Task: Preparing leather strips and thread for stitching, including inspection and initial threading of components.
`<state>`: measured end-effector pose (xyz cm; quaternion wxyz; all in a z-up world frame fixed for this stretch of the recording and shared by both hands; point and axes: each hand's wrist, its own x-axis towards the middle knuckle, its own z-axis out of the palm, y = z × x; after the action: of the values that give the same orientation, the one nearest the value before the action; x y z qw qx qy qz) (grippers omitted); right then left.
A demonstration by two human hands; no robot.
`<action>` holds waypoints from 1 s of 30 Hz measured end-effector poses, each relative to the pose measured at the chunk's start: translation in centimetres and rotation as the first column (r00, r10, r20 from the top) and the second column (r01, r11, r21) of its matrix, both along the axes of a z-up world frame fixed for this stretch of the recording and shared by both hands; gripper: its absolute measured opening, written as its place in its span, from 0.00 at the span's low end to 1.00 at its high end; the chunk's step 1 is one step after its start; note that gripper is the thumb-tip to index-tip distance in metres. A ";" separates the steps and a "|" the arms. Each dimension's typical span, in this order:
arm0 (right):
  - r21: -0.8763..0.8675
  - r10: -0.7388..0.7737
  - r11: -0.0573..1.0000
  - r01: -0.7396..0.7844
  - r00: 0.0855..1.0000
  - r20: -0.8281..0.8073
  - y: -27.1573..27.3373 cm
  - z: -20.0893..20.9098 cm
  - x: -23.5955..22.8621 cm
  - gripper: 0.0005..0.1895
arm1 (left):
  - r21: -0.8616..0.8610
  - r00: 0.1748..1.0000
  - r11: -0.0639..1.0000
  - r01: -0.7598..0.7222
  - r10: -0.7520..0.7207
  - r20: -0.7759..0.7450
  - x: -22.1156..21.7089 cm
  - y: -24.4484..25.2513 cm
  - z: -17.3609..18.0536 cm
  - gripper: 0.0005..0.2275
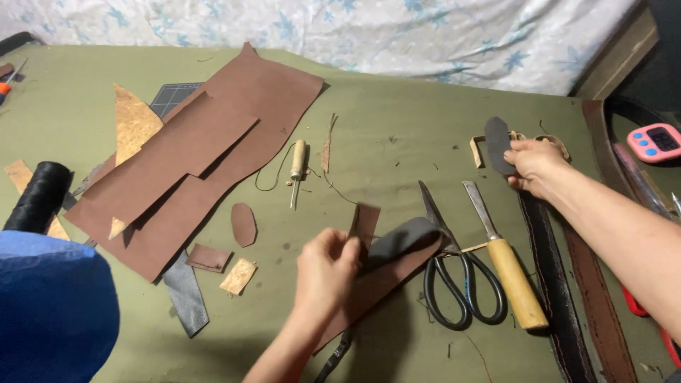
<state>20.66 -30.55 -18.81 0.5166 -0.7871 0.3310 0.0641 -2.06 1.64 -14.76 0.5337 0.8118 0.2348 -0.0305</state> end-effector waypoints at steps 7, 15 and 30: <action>-0.063 -0.066 0.996 0.066 0.998 0.010 -1.4 1.0 4.3 0.09 | 0.349 0.903 0.895 0.278 -0.367 0.222 -1.5 -0.5 -7.8 0.05; 0.437 -0.214 0.846 0.305 0.945 -0.246 -2.0 -3.1 11.5 0.02 | 0.542 0.836 0.797 0.267 -0.471 0.281 -1.6 -0.6 -9.7 0.05; -0.631 0.307 0.760 -0.156 0.942 0.136 -0.9 -3.7 9.5 0.12 | 0.573 0.813 0.754 0.320 -0.529 0.243 -1.6 -0.2 -9.8 0.05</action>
<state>30.19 -31.45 -22.52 0.2567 -0.9483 0.1708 -0.0749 -3.68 1.46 -24.59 0.3147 0.9437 -0.0719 0.0717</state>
